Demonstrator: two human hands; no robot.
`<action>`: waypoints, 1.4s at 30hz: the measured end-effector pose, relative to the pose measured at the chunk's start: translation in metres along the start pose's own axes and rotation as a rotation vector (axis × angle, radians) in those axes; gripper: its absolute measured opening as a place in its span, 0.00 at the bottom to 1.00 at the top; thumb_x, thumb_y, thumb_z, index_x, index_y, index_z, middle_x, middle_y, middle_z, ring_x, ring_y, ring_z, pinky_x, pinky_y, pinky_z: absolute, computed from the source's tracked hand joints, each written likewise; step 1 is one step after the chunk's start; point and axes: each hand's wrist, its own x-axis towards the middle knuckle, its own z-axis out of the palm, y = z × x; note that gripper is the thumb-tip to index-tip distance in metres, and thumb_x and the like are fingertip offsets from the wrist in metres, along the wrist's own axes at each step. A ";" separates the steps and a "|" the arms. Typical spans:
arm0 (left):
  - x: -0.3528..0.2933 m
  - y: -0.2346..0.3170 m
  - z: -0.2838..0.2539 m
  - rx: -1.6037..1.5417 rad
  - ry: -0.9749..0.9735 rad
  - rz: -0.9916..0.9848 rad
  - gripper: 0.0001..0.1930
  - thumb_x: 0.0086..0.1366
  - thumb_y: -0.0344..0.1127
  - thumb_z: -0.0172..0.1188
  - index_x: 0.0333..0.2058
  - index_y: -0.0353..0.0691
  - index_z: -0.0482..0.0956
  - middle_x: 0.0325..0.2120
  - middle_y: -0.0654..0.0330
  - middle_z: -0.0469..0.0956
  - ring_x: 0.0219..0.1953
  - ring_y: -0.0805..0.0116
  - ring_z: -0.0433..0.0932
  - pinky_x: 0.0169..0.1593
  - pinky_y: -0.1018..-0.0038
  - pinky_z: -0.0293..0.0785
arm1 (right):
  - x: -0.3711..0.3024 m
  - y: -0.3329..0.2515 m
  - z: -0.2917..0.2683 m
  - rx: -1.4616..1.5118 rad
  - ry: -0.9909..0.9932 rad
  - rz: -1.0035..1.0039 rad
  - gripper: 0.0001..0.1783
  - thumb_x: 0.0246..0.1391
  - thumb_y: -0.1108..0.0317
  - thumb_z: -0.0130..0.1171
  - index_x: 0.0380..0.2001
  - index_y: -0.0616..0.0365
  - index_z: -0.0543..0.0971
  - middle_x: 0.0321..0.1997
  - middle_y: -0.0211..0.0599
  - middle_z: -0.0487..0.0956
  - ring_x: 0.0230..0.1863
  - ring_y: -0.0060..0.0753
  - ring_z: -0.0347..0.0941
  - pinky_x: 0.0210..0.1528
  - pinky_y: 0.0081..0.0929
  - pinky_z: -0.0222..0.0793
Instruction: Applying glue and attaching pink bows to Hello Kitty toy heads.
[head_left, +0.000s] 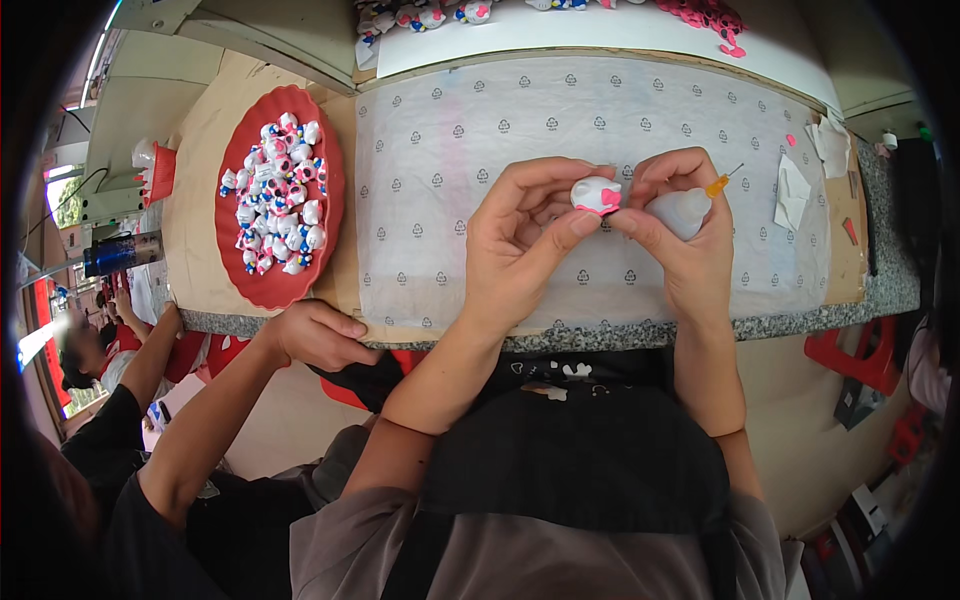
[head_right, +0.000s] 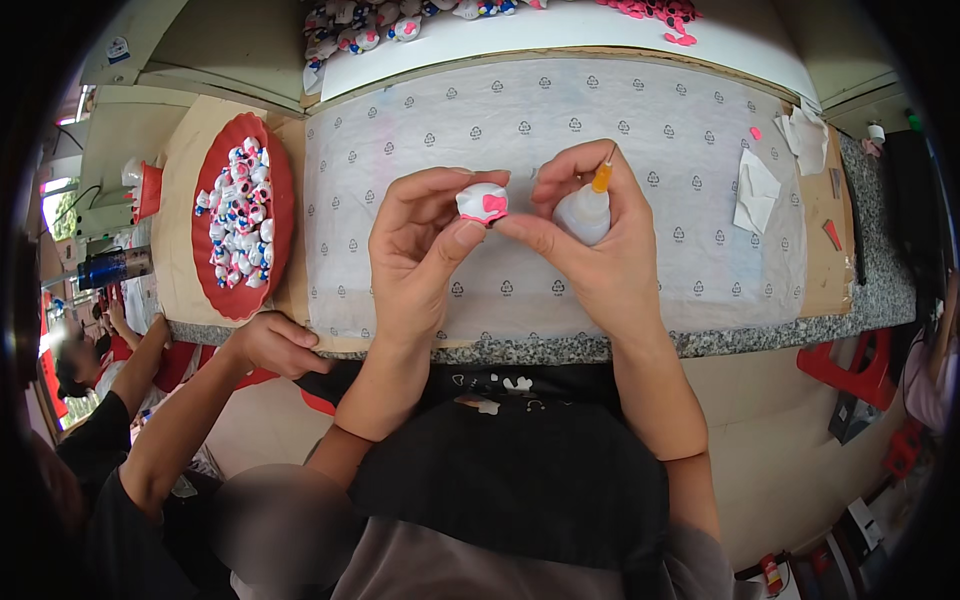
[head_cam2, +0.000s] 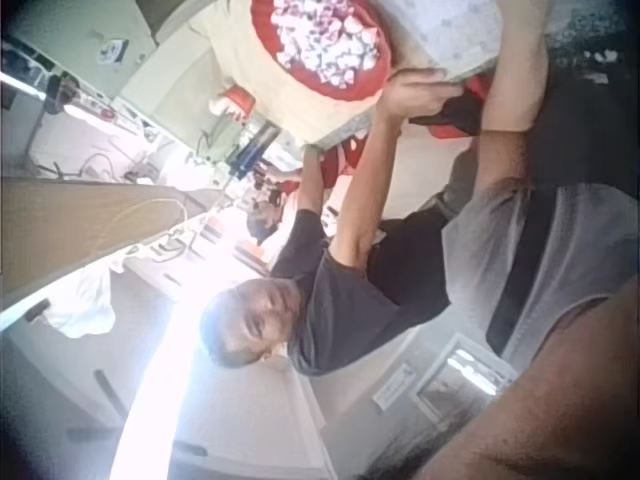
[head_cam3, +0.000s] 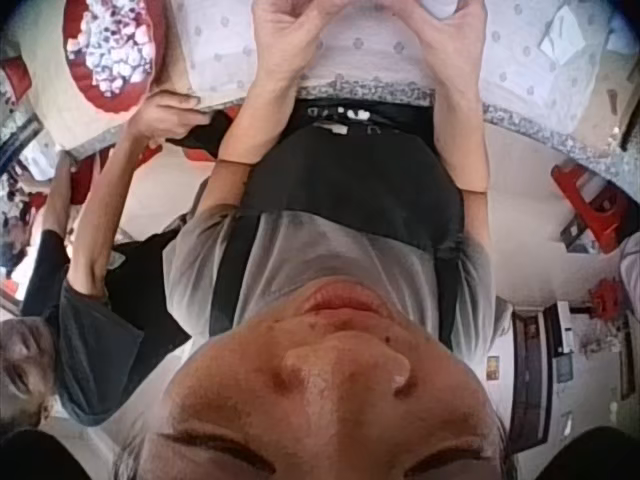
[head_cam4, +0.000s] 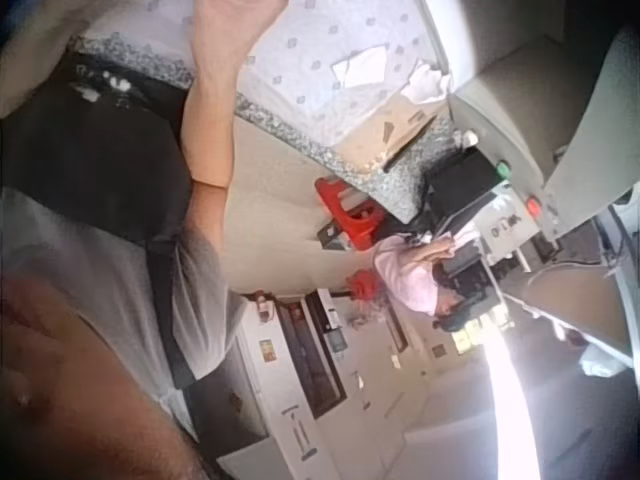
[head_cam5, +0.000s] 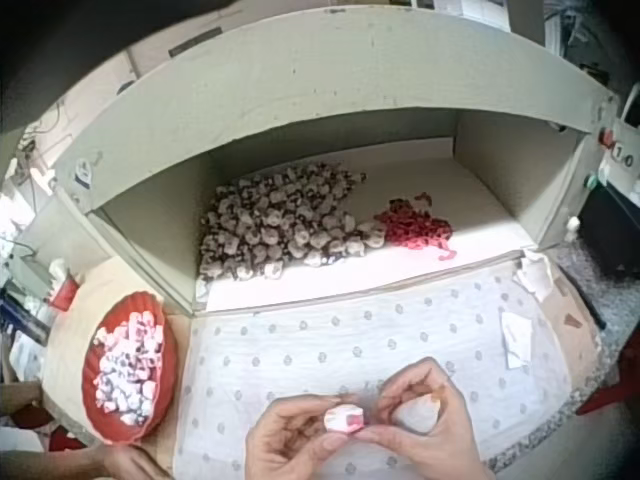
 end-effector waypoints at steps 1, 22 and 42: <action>0.000 0.001 0.001 -0.035 0.011 0.008 0.12 0.50 0.21 0.54 0.36 0.31 0.69 0.38 0.54 0.70 0.39 0.73 0.69 0.40 0.80 0.66 | 0.000 -0.003 -0.001 0.017 -0.058 0.026 0.11 0.33 0.78 0.62 0.24 0.61 0.72 0.26 0.29 0.68 0.24 0.16 0.62 0.28 0.12 0.59; 0.000 0.002 -0.004 -0.089 -0.027 -0.146 0.11 0.51 0.22 0.54 0.35 0.32 0.72 0.33 0.57 0.73 0.37 0.72 0.72 0.41 0.80 0.69 | 0.000 -0.002 -0.009 -0.145 -0.187 0.039 0.13 0.35 0.78 0.59 0.30 0.63 0.75 0.24 0.28 0.71 0.25 0.16 0.65 0.29 0.12 0.60; -0.006 -0.003 -0.005 0.014 -0.038 0.014 0.08 0.50 0.22 0.54 0.33 0.31 0.72 0.31 0.57 0.73 0.34 0.73 0.72 0.38 0.80 0.68 | -0.009 -0.006 -0.002 -0.211 -0.099 0.052 0.10 0.35 0.82 0.56 0.27 0.66 0.73 0.24 0.32 0.69 0.27 0.20 0.63 0.32 0.14 0.57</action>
